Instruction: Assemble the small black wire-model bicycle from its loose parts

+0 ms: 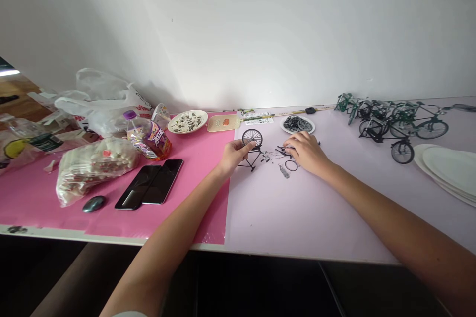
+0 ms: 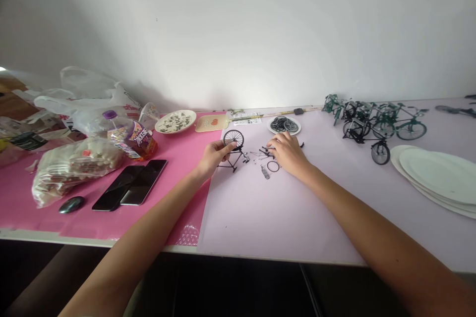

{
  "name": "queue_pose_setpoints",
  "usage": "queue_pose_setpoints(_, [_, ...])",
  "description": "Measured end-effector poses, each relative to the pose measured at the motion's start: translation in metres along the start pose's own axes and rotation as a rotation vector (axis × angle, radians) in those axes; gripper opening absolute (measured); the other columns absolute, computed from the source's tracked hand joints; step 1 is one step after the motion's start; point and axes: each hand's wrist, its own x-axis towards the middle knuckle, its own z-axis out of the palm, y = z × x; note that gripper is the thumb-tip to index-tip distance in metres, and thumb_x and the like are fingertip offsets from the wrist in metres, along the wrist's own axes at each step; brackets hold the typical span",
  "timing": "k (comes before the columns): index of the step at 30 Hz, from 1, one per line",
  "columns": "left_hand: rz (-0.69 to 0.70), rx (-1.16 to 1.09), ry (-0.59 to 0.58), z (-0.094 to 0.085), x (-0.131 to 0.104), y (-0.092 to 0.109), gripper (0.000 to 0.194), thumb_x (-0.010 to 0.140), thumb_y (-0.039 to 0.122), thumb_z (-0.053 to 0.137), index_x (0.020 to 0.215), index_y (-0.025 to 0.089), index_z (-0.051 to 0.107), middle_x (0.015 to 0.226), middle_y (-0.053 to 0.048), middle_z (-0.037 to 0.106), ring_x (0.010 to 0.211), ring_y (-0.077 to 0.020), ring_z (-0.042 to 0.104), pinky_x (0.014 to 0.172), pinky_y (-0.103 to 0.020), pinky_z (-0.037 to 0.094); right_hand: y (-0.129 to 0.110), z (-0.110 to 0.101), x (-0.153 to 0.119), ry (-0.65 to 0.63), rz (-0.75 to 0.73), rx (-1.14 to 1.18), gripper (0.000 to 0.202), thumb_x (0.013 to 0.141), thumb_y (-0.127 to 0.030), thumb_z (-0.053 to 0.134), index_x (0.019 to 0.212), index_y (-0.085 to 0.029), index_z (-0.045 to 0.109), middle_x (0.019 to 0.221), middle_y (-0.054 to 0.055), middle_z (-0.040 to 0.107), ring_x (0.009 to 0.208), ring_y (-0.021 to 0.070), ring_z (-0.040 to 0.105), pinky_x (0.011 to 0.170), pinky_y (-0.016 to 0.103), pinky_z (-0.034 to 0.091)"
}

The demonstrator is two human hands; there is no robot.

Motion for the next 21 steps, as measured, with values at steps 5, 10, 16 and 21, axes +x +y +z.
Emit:
queue_pose_setpoints(5, [0.001,0.007,-0.002,0.001,-0.001,0.0,0.051,0.066,0.061,0.085,0.077,0.015,0.067,0.056,0.005,0.046,0.054,-0.0082,0.038,0.053,-0.027,0.026,-0.018,-0.001,0.002,-0.008,-0.126,0.216,0.019,0.098,-0.02,0.056,0.098,-0.025,0.074,0.101,0.008,0.073,0.104,0.0306,0.059,0.097,0.052,0.049])
queue_pose_setpoints(10, [0.003,0.018,0.0,0.001,-0.002,0.001,0.049,0.068,0.06,0.084,0.077,0.015,0.067,0.056,0.005,0.046,0.053,-0.008,0.037,0.054,-0.027,0.026,-0.03,-0.002,0.0,-0.059,-0.193,0.299,0.02,0.09,-0.013,0.061,0.096,-0.025,0.076,0.102,0.007,0.076,0.11,0.0309,0.062,0.097,0.051,0.051])
queue_pose_setpoints(16, [-0.005,0.032,-0.002,0.001,-0.001,0.0,0.048,0.07,0.059,0.083,0.079,0.014,0.068,0.056,0.005,0.047,0.053,-0.0079,0.037,0.054,-0.027,0.027,-0.026,0.003,-0.002,-0.075,-0.199,0.266,0.022,0.089,-0.012,0.061,0.096,-0.023,0.078,0.1,0.008,0.077,0.108,0.0306,0.063,0.093,0.051,0.053])
queue_pose_setpoints(21, [-0.007,0.027,-0.004,0.001,-0.001,0.0,0.049,0.068,0.06,0.083,0.079,0.015,0.068,0.056,0.005,0.046,0.052,-0.0078,0.036,0.053,-0.027,0.025,-0.024,0.006,0.0,-0.028,-0.194,0.27,0.021,0.09,-0.013,0.062,0.095,-0.024,0.079,0.098,0.008,0.077,0.104,0.0297,0.064,0.09,0.049,0.054])
